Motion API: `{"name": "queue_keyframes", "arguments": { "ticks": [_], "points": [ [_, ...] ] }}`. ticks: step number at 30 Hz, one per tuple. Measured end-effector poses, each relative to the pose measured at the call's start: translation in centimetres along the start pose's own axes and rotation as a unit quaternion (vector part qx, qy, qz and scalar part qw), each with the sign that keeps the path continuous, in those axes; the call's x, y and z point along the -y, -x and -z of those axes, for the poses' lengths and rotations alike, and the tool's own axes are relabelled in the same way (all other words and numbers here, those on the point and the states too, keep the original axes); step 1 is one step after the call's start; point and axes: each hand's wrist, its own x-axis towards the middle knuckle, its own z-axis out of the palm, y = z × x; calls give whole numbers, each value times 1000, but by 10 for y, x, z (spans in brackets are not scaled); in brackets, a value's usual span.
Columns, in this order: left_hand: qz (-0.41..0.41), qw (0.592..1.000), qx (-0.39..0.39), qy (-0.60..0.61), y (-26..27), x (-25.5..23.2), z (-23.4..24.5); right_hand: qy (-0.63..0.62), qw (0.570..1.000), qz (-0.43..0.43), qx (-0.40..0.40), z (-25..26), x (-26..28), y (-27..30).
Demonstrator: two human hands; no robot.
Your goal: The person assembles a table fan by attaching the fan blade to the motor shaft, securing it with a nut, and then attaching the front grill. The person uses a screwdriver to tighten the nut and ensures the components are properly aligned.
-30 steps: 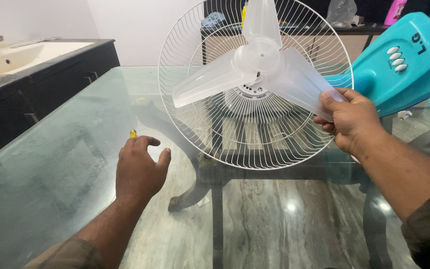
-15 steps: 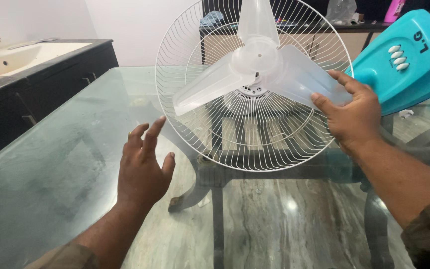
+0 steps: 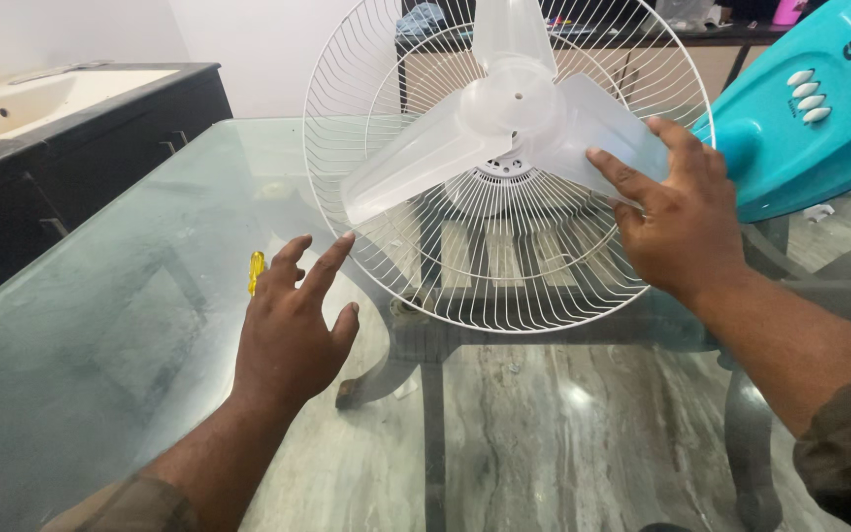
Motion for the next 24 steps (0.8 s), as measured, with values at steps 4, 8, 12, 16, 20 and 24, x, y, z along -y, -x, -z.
{"name": "queue_keyframes", "arguments": {
  "ticks": [4,8,12,16,20,24],
  "points": [
    [2,1000,0,-4,0,-1,1,4,1000,14,7,-3,1,0],
    [18,1000,11,21,-1,-3,2,11,1000,7,-12,-3,1,0],
    [-9,1000,-9,12,-1,-3,2,33,999,18,-28,-4,3,0],
    [9,1000,3,17,-2,-3,1,-44,999,20,-14,-7,3,2],
    [9,1000,5,17,0,-4,1,-77,997,15,-12,-7,1,-2],
    [15,1000,14,21,-1,-4,2,-64,998,-10,-7,-5,1,-7]
  ]
}}
